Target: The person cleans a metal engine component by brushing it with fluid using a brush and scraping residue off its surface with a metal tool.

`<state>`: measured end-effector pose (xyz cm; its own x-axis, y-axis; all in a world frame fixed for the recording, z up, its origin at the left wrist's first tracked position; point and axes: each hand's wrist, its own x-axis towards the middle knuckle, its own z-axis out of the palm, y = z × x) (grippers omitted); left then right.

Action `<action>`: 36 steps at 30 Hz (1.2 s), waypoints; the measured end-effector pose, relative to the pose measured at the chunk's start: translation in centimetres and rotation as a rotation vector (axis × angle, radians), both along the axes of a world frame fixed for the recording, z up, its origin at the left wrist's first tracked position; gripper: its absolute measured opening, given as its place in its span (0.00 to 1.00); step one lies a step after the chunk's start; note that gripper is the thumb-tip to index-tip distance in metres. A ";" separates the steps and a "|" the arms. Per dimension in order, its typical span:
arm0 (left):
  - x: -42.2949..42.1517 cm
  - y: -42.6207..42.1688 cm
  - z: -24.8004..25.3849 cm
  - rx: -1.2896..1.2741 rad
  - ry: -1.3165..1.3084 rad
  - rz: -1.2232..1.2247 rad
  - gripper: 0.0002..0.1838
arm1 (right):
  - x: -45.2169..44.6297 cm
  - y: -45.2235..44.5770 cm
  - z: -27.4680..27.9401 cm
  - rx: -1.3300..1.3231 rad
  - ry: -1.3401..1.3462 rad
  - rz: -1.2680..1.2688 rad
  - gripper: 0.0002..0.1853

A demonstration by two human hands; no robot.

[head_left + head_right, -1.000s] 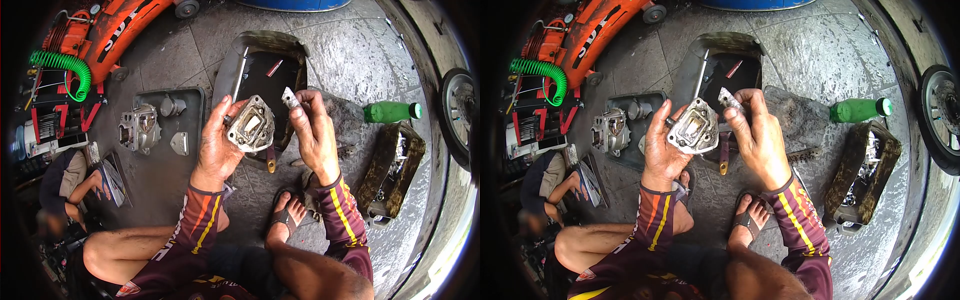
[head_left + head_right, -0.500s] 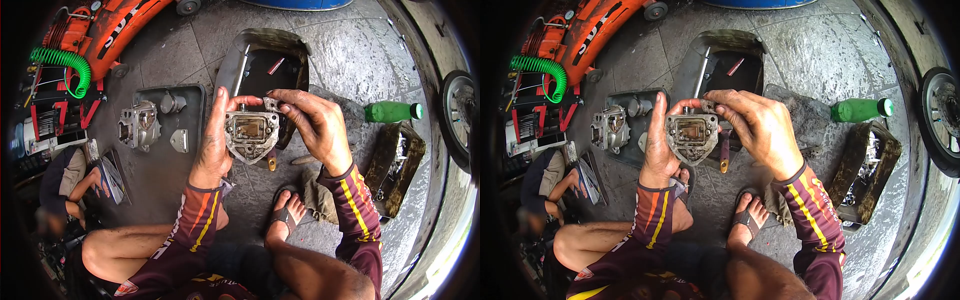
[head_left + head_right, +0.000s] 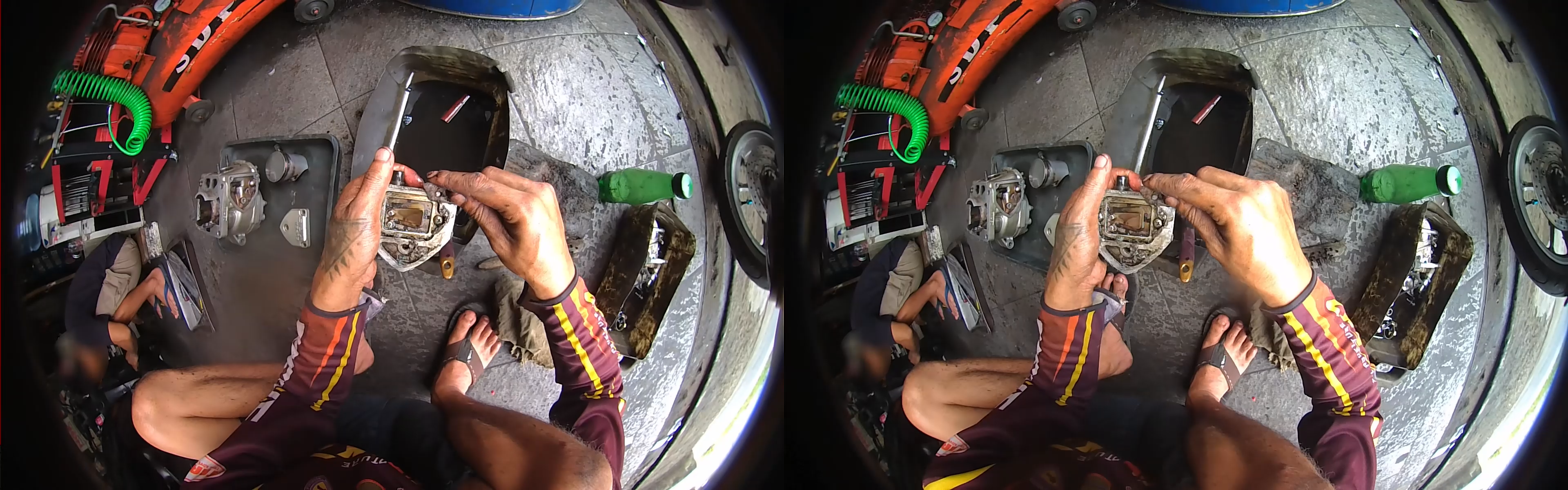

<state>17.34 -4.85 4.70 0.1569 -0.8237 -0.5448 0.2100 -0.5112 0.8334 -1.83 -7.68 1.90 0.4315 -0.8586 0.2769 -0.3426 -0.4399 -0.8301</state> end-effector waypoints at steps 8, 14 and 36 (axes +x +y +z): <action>0.6 0.5 -0.4 -0.018 0.032 -0.022 0.27 | -0.5 1.0 0.4 0.033 0.052 0.081 0.17; 0.3 0.4 -0.4 -0.011 0.006 -0.024 0.28 | -0.6 1.8 0.0 0.097 0.068 0.096 0.19; 1.1 -0.2 0.3 -0.178 -0.022 0.146 0.27 | 1.3 1.3 -1.6 0.097 -0.058 -0.287 0.11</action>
